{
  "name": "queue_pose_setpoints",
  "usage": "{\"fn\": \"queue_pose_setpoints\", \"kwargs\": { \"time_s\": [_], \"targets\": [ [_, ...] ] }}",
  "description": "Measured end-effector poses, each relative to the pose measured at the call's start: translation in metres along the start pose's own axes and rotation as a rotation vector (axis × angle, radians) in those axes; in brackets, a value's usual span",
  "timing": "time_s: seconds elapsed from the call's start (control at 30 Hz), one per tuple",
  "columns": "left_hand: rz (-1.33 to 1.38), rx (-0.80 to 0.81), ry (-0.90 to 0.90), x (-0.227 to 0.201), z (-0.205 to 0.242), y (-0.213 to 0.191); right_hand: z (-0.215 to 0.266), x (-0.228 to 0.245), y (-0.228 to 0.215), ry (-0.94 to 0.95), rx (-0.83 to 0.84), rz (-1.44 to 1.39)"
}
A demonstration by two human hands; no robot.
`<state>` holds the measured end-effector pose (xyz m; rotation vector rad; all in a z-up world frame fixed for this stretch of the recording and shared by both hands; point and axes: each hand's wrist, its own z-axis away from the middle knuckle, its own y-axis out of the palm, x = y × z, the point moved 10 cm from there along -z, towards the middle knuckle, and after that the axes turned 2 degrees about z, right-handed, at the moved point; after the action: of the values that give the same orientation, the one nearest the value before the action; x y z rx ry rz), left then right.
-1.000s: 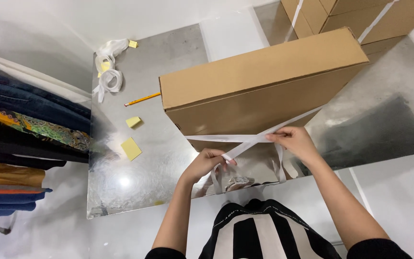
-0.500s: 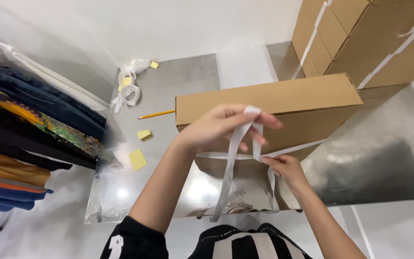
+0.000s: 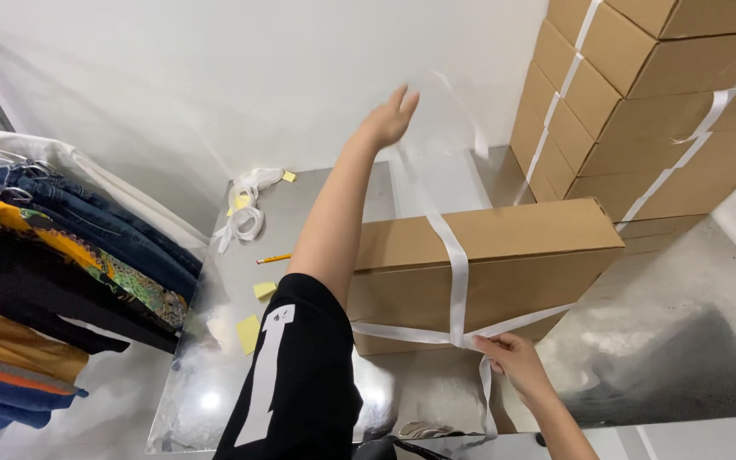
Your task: The person writes on a sticky note attached to a cardboard box, then wraps a folded brown item in a plastic bag. They place the wrapped item into a cardboard box, close it, and tie a white ribbon around the box.
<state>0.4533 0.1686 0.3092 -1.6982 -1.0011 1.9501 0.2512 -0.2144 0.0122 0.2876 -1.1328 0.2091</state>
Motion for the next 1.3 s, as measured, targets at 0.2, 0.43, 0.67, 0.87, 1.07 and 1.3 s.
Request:
{"fn": "queue_pose_setpoints", "kwargs": {
  "time_s": [0.2, 0.43, 0.67, 0.87, 1.07, 1.3],
  "targets": [
    [-0.028, 0.312, -0.091, 0.001, 0.076, 0.043, -0.013, -0.012, -0.003, -0.013, 0.013, 0.016],
    [0.423, 0.715, 0.435, -0.117, 0.296, 0.044, -0.009, -0.01, -0.006, -0.063, -0.043, 0.049],
    [-0.135, 0.65, 0.122, 0.009, 0.324, 0.156, 0.002, 0.004, 0.003, -0.075, -0.039, 0.046],
    [0.386, 0.331, 0.164, -0.003, 0.304, 0.175, 0.004, 0.002, 0.003, -0.089, -0.045, 0.027],
    [-0.083, 0.074, 0.445, -0.097, 0.298, 0.111, 0.012, 0.015, 0.01, -0.112, -0.061, -0.023],
    [-0.031, -0.105, 0.545, -0.096, 0.235, 0.074, -0.006, -0.016, -0.001, -0.157, -0.112, -0.047]
  ]
}}
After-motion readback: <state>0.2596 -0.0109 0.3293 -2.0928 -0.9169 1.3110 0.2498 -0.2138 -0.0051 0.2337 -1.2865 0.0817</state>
